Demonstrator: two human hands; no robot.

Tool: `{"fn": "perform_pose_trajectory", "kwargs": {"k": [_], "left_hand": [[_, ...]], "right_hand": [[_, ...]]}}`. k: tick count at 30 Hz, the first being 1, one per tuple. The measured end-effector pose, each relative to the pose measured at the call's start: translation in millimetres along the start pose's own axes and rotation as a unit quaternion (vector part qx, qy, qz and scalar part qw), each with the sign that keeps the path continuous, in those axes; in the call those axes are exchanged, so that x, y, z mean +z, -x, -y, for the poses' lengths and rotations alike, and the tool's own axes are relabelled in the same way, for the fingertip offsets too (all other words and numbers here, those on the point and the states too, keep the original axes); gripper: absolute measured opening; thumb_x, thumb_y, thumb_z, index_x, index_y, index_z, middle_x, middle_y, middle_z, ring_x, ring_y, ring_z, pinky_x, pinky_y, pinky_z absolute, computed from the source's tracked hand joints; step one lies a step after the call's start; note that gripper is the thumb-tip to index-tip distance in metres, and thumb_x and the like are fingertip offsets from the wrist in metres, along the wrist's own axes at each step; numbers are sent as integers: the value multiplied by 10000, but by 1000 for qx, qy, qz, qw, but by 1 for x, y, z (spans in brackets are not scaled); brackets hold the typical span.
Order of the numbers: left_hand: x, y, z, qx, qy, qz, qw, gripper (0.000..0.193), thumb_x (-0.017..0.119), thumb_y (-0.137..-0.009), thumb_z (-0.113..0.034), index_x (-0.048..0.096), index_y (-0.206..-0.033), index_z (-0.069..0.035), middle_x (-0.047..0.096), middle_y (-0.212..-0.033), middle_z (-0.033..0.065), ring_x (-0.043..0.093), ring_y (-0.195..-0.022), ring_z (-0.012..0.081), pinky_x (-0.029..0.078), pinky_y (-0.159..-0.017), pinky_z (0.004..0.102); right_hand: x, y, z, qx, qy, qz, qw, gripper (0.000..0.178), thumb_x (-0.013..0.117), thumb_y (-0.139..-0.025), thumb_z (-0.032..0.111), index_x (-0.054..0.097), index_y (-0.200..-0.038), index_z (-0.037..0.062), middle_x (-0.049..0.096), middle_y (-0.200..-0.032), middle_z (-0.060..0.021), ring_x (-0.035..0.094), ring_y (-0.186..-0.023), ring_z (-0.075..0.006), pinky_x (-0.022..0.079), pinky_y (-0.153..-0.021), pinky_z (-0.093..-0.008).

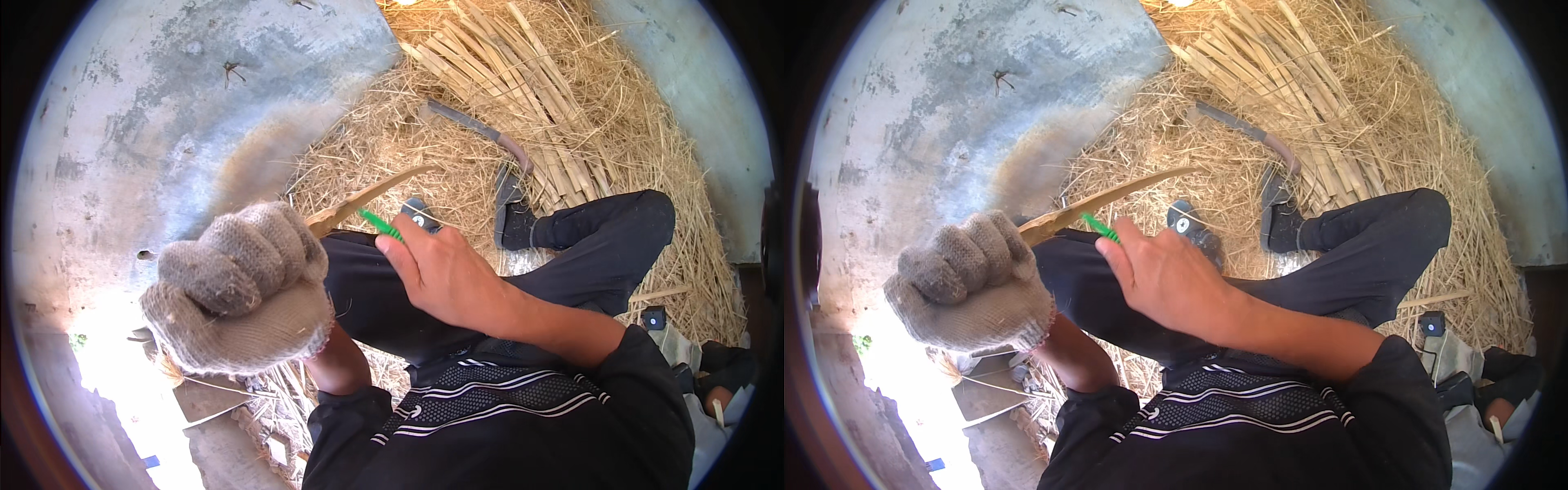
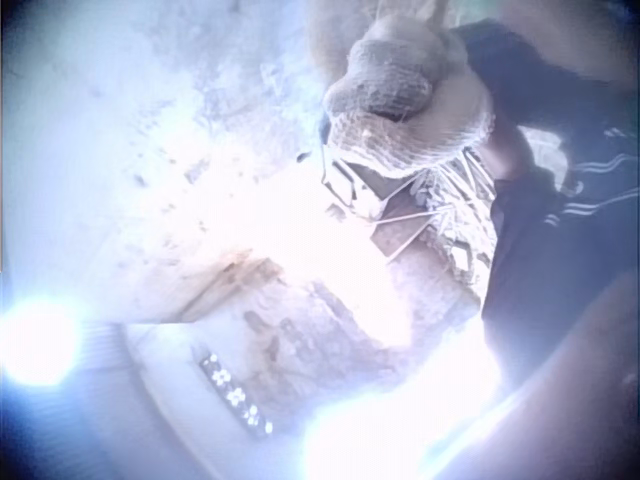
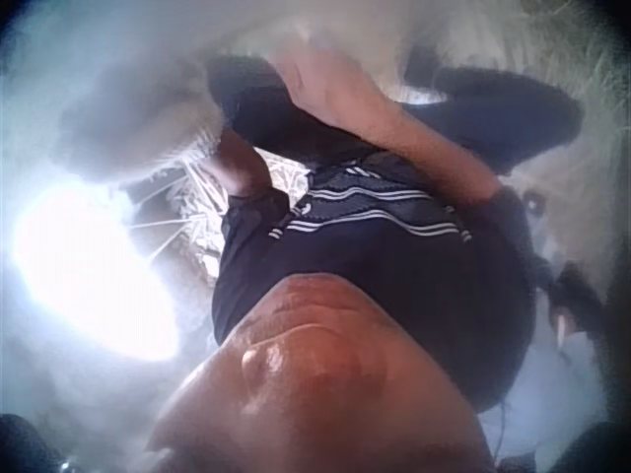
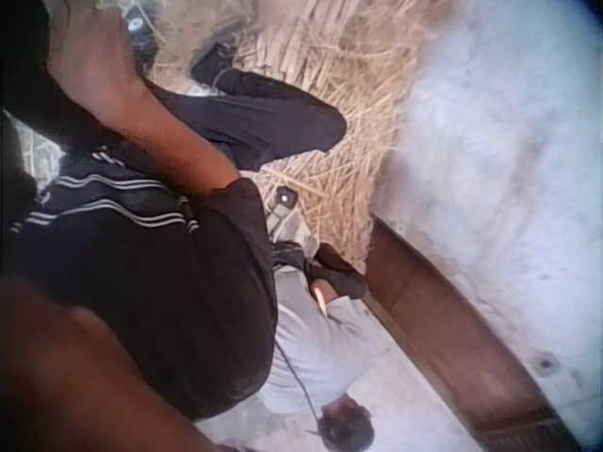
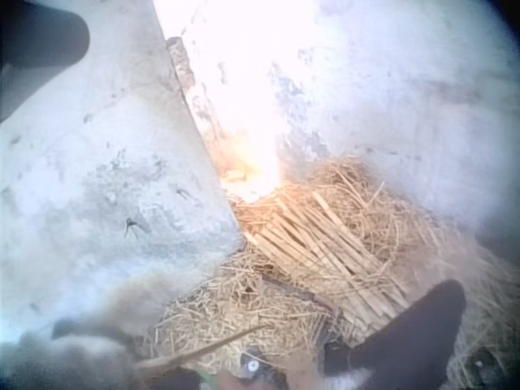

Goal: The person sits cross-legged on a straw-covered floor and uses a small green knife to shave the surface of a long bamboo stick held in their left hand. They repeatedly scrape the tool along the stick's length to remove the outer layer.

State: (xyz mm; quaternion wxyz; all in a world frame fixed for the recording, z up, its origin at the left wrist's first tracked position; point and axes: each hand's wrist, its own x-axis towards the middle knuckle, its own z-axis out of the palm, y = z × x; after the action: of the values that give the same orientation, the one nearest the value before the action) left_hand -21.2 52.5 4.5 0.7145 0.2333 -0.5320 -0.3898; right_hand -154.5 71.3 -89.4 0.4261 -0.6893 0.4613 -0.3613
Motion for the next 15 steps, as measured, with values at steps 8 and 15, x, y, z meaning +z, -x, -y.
{"fn": "perform_pose_trajectory", "kwargs": {"k": [8,15], "left_hand": [[11,4,6,35,-12,7,999,471,310,-958,-347,314,-519,-178,248,-401,-19,169,-324,105,213,-284,272],[11,-2,6,68,-38,14,997,463,301,-965,-320,306,-521,-191,245,-396,-20,171,-303,87,223,-260,256]], "right_hand": [[-7,13,14,-15,-47,7,999,302,497,-998,244,497,-903,-42,550,-504,-232,589,-469,-427,459,-416,-473],[21,-9,-83,-32,251,-35,967,285,487,-986,221,548,-863,-29,579,-611,-255,620,-594,-385,468,-469,-475]]}}
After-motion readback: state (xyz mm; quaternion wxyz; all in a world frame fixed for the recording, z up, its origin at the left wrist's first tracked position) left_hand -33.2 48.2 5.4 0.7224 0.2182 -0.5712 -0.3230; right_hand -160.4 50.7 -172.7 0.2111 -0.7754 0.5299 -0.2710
